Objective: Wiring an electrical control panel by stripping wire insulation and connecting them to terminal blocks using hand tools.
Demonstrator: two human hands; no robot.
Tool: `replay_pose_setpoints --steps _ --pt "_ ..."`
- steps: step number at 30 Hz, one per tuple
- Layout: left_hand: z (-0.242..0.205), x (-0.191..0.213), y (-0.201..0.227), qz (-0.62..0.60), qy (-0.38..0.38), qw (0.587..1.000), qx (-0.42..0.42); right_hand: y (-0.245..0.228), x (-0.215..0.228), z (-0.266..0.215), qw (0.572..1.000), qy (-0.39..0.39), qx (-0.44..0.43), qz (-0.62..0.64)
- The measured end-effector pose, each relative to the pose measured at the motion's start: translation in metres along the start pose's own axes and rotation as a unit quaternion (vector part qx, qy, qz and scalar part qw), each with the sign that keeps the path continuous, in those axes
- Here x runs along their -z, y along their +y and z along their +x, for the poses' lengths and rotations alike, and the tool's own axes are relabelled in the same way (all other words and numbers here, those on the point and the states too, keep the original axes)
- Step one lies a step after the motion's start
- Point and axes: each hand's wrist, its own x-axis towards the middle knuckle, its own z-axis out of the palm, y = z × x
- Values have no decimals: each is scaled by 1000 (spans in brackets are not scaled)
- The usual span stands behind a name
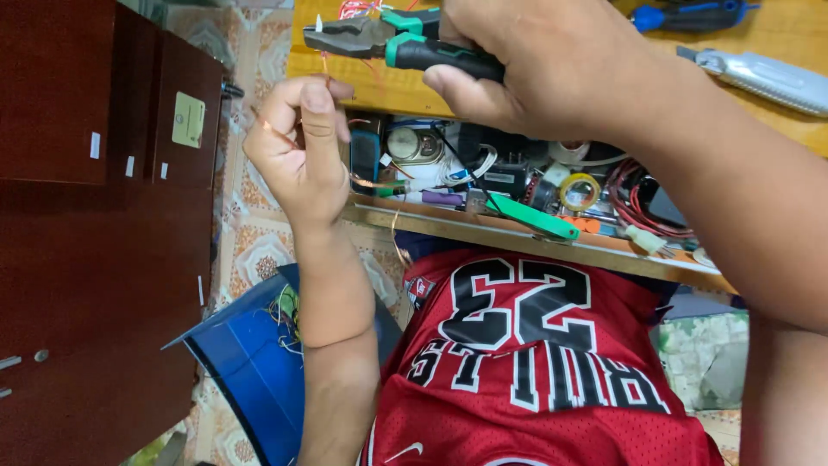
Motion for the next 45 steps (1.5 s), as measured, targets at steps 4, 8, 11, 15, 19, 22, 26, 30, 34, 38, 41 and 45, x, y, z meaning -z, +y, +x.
replay_pose_setpoints --steps 4,8,11,15,19,22,26,30,34,38,41,45 --pt "14 8 9 121 -76 990 -19 8 -7 12 997 -7 50 -61" --pt "9 16 -34 53 -76 995 23 4 -15 28 995 19 92 40" --pt "10 16 -44 94 -75 992 23 7 -28 36 988 32 102 112" --pt "9 15 -53 144 -69 987 -10 15 -39 36 993 25 83 85" --pt "-8 25 -75 83 -57 995 -3 21 -42 34 992 16 89 89" --pt "-14 42 -71 170 -206 963 29 18 -48 33 989 3 107 104" --pt "-37 51 -74 164 -260 951 37 3 -67 18 989 -12 115 94" --pt "-68 58 -86 215 -289 931 57 -14 -95 -3 978 8 122 168" --pt "-82 52 -92 306 -342 888 30 -26 -125 -25 971 28 116 207" --pt "-84 59 -91 324 -379 866 -33 -37 -138 -36 970 25 118 209" --pt "-71 53 -91 321 -439 838 41 -31 -143 -43 967 36 84 237" --pt "-65 54 -79 289 -453 836 115 -38 -143 -49 959 43 47 277"
